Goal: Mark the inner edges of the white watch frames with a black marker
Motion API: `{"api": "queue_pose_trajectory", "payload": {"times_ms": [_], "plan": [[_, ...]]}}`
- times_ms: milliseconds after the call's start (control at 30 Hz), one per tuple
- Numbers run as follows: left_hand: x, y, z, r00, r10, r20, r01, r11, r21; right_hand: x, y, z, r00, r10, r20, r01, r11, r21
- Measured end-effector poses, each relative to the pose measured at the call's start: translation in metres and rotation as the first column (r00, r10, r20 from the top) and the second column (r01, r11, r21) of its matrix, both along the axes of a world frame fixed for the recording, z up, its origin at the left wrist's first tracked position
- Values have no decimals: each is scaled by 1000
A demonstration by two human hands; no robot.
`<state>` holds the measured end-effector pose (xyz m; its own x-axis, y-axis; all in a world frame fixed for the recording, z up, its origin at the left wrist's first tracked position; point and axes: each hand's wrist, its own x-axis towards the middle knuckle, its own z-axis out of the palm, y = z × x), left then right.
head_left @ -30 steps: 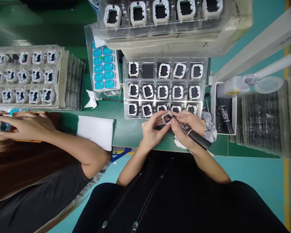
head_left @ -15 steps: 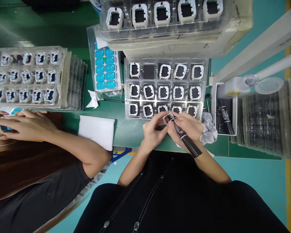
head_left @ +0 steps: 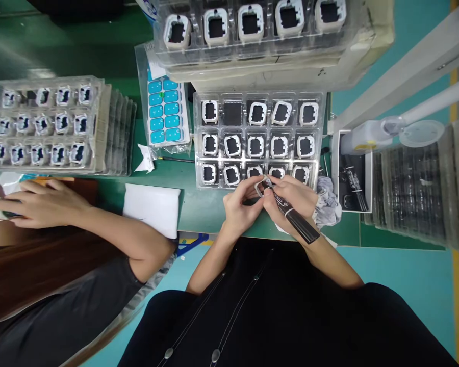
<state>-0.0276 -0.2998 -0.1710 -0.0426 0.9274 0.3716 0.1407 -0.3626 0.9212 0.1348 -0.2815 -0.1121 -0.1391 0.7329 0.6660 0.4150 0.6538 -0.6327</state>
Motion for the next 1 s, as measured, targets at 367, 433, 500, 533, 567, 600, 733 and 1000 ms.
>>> {"api": "queue_pose_trajectory", "payload": {"times_ms": [367, 433, 500, 533, 567, 600, 733, 1000], "plan": [[-2, 1, 1, 999, -28, 25, 28, 999, -35, -1, 0, -1, 998, -57, -6, 57, 998, -10], [-3, 2, 1, 999, -30, 37, 32, 999, -41, -1, 0, -1, 998, -58, 14, 58, 998, -9], [-3, 3, 2, 998, -27, 57, 30, 998, -58, -1, 0, -1, 998, -62, 1, 62, 998, 3], [-4, 3, 2, 997, -26, 69, 31, 997, -70, -1, 0, -1, 998, -59, -12, 59, 998, 8], [-4, 3, 2, 996, -26, 80, 33, 996, -84, -1, 0, -2, 998, -53, -27, 54, 999, 11], [-4, 4, 2, 996, -27, 86, 36, 995, -98, -2, 0, -3, 998, -50, -41, 51, 999, 16], [-4, 5, 2, 996, -24, 89, 37, 989, -142, -2, 0, -4, 997, -67, -36, 68, 997, 22], [-4, 3, 2, 998, -15, 68, 26, 987, -161, -5, 1, -4, 997, -75, -5, 75, 996, 40]]}}
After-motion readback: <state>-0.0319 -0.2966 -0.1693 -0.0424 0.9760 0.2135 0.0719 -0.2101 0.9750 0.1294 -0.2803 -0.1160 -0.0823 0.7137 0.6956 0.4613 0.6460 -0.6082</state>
